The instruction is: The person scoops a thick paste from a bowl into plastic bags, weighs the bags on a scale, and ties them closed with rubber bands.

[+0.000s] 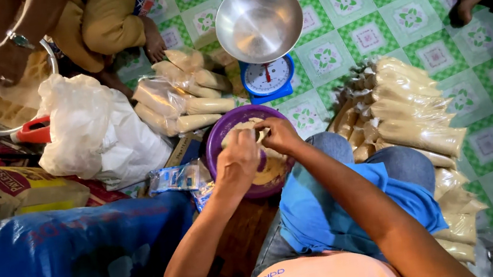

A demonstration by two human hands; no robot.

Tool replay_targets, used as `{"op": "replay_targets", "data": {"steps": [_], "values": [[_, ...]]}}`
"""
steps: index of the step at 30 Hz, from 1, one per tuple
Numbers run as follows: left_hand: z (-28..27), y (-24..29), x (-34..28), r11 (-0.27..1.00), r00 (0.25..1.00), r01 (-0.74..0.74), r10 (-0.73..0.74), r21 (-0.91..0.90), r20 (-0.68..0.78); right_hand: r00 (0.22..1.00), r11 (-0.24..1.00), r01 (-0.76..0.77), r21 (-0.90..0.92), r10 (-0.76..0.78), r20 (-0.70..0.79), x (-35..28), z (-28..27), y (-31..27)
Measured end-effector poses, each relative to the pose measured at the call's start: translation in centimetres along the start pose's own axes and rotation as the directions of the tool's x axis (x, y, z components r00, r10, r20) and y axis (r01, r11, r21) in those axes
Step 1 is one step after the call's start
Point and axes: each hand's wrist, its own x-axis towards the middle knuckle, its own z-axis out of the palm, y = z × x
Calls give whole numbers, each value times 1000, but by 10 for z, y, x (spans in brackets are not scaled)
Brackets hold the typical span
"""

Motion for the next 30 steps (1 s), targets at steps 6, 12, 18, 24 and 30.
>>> {"op": "replay_targets", "data": {"steps": [6,12,18,24,30], "values": [[-26,-20,-7,895,954,247,-292,-370,-69,993,995,-94,25,92,76,-2,-2,-5],[-49,-26,-21,736,837,322,-516,-595,-186,972,958,-225,180,206,115,2,11,15],[-45,-40,-33,601,808,185,-544,-777,-228,957,912,-282,297,247,151,7,27,43],[-6,-79,-55,578,691,328,-686,-748,-227,952,904,-295,309,252,171,-2,-11,4],[148,-91,-103,217,537,574,-828,-790,162,927,927,-355,124,366,-78,2,-14,20]]}}
